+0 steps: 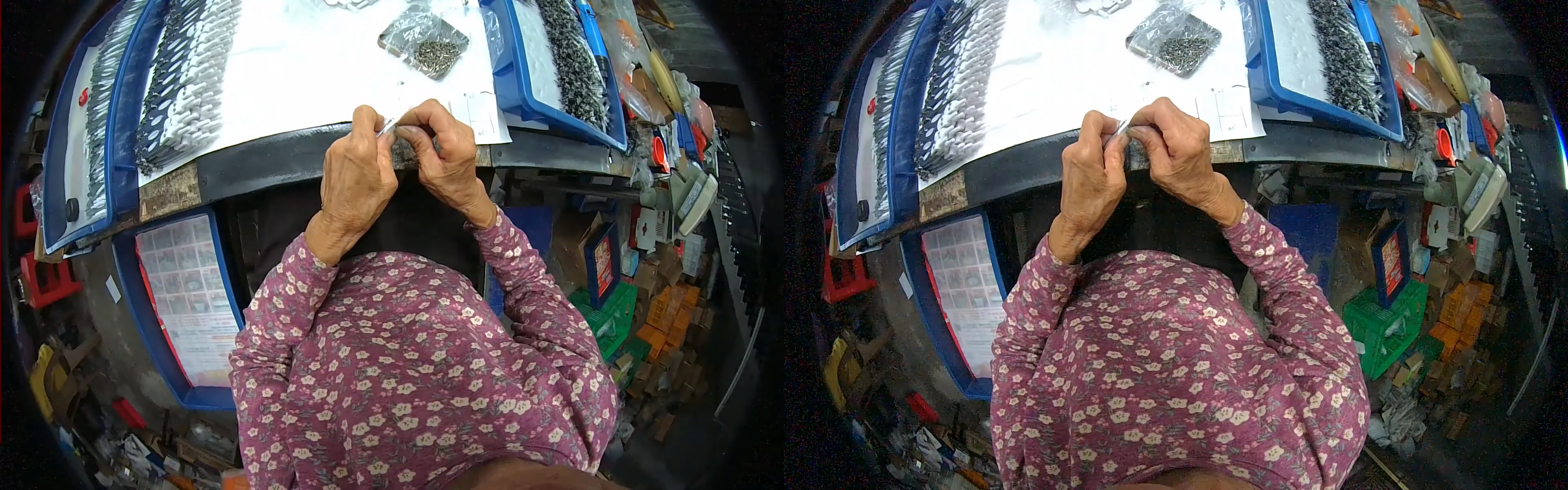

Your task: Manually assembling small hardware components at a workstation by fitting plastic and metal pieces together.

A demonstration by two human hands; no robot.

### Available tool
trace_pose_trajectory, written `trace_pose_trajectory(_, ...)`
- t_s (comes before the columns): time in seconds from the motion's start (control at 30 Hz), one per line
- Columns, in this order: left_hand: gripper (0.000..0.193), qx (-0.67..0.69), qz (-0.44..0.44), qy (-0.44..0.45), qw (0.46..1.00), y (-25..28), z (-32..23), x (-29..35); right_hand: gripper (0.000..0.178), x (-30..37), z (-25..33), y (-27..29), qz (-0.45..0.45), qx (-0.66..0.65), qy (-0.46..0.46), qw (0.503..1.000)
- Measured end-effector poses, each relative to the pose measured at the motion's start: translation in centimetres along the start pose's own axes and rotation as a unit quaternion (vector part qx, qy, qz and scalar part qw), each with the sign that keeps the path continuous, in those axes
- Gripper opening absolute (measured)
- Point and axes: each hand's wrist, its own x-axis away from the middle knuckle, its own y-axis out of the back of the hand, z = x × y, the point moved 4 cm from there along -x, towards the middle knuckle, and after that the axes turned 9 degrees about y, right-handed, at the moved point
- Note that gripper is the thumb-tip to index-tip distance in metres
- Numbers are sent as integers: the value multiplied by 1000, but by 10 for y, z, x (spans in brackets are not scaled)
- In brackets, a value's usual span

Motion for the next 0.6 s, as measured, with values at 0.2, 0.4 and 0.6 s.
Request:
trace_pose_trajectory(0.2,11,-9,-3,1,1000,-2,-1,1,3,5,-1,1,-15,-99,-142,985)
trace_pose_trajectory(0.4,11,-26,-4,3,1000,-4,-2,1,4,8,-2,1,-30,-89,-128,987)
trace_pose_trajectory(0.6,13,-46,-9,-9,999,-5,-3,1,4,9,-3,1,-28,-88,-138,986)
